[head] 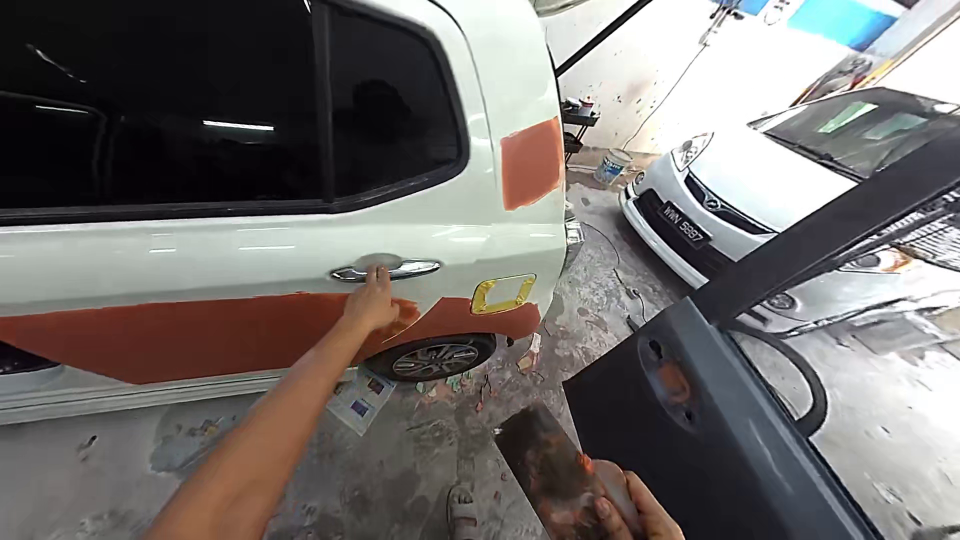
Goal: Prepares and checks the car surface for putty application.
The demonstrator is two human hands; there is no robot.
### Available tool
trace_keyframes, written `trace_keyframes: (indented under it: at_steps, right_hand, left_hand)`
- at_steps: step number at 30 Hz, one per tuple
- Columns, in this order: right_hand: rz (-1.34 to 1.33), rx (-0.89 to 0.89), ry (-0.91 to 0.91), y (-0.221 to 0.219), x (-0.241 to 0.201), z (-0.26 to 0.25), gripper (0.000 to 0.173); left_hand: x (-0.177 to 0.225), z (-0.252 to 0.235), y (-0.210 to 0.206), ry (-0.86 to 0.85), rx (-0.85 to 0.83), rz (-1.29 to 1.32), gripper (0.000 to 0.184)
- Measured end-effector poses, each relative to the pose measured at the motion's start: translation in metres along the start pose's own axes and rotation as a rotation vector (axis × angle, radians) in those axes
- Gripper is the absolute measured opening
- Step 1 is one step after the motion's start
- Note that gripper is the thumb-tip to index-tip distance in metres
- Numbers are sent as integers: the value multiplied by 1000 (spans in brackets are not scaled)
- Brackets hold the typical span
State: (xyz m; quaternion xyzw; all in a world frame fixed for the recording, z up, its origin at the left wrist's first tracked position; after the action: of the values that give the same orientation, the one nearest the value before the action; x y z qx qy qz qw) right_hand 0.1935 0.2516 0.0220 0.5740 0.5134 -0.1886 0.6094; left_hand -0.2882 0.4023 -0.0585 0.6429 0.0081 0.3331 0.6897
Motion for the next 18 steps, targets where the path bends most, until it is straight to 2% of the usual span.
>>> trace_keyframes:
  at_steps: [2,5,8,10,13,16,18]
  right_hand:
    - [21,-7,-15,37,28,0,27]
    - [59,-55,-78,88,59,7,25]
    - [120,-118,-51,135,82,-7,25]
    - [176,-124,7,159,94,-23,27]
    - [165,-38,69,177,109,-48,31]
    - [50,-2,59,166,121,-72,30]
    - [-72,-65,52,141,128,-85,29]
  left_hand:
    - [2,-10,-5,66,21,-51,85]
    - [3,-10,4,100,71,-44,68]
    - [5,18,7,119,115,-49,58]
    - [5,59,2,110,144,-72,53]
    - [-13,145,-11,69,192,-75,47]
    - [-58,246,-28,72,223,-54,40]
    - [-95,325,-35,132,260,-78,40]
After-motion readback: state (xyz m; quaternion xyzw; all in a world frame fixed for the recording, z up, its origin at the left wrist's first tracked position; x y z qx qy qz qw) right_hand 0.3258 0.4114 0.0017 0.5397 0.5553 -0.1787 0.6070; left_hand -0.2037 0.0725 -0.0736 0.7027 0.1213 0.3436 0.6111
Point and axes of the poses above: each hand's wrist, its own z-axis away from the middle knuckle, its own y-axis out of the back of the hand, x = y × z, the point moved 10 cm from there along -z, towards the middle knuckle, and after that the axes turned 6 degrees about y, right-handed, at the moved point
